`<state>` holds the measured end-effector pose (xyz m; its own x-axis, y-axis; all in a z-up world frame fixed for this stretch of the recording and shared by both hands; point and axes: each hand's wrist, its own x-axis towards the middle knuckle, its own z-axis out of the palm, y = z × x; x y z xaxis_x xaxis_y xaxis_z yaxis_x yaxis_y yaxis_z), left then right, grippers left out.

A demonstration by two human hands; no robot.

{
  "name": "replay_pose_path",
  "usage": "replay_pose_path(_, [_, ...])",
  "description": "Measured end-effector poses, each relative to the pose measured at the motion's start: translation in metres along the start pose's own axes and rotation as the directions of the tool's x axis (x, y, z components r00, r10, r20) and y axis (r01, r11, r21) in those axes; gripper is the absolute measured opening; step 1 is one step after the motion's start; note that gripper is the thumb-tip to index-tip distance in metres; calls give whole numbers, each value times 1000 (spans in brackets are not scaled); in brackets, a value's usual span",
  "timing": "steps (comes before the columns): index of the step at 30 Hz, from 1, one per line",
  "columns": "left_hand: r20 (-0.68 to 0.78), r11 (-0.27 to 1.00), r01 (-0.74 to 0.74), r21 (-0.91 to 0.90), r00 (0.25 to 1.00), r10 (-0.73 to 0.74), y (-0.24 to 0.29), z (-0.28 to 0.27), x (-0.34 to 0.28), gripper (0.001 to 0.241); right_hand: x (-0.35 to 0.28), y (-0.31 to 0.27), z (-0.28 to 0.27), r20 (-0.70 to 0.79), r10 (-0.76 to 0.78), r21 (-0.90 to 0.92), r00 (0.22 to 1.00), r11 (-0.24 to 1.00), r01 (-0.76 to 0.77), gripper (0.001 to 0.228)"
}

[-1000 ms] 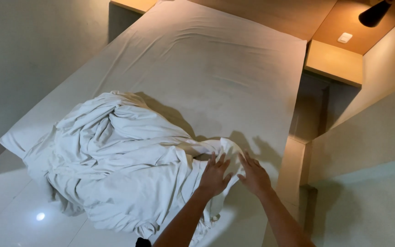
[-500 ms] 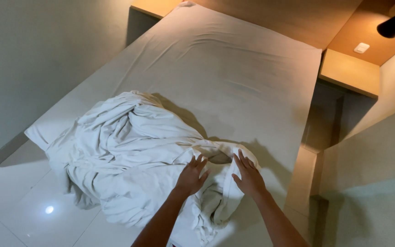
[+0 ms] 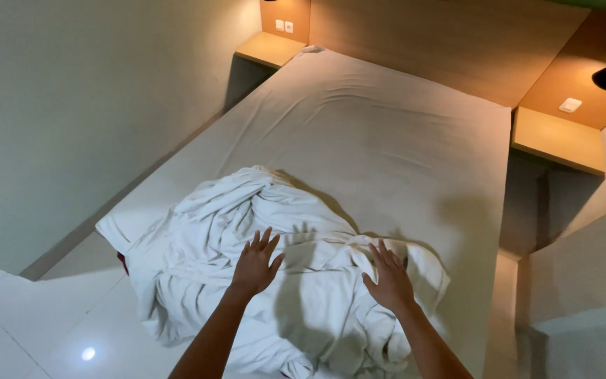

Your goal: The person tucks a white fitted sheet around the mattress corners and smooths it across the surface. They then pick up a white duvet from a nearby table, place it on the bed, and begin spreading it out.

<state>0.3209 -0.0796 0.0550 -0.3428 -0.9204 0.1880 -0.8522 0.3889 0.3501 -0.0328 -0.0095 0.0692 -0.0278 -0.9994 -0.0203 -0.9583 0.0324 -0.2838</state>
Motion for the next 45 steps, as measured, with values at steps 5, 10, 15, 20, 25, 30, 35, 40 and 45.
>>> replay_pose_path(5, [-11, 1000, 5, 16, 1000, -5, -61, -40, -31, 60, -7, -52, 16, -66, 14, 23, 998, 1000, -12, 86])
replay_pose_path(10, [-32, 999, 23, 22, 999, -23, -110, -71, -52, 60, -7, -93, 40, -97, -11, 33, 995, 999, 14, 85])
replay_pose_path(15, [20, 997, 65, 40, 998, -66, -145, -87, -59, 62, 0, -140, 42, -102, -19, -13, 995, 1000, 17, 83])
replay_pose_path(20, [57, 995, 87, 39, 994, -89, -165, -91, -41, 63, 33, -154, 77, -182, -112, 67, 977, 990, 126, 82])
replay_pose_path(25, [67, 997, 75, 15, 995, -76, -183, -89, -11, 62, 85, -188, 97, -170, -121, 67, 978, 989, 134, 82])
replay_pose_path(30, [101, 999, 54, 5, 993, -54, -207, -91, 32, 63, 134, -218, 105, -170, -88, 110, 982, 988, 107, 80])
replay_pose_path(35, [128, 1000, 26, -2, 991, -26, -235, -83, 62, 61, 167, -219, 124, -260, -152, 71, 954, 982, 176, 77])
replay_pose_path(40, [142, 1000, 8, 11, 990, -9, -245, -81, 81, 61, 183, -219, 128, -335, -142, 89, 931, 979, 182, 71])
replay_pose_path(45, [218, 999, 8, 46, 976, -18, -248, -71, 71, 60, 167, -224, 129, -354, -70, 114, 933, 986, 117, 61])
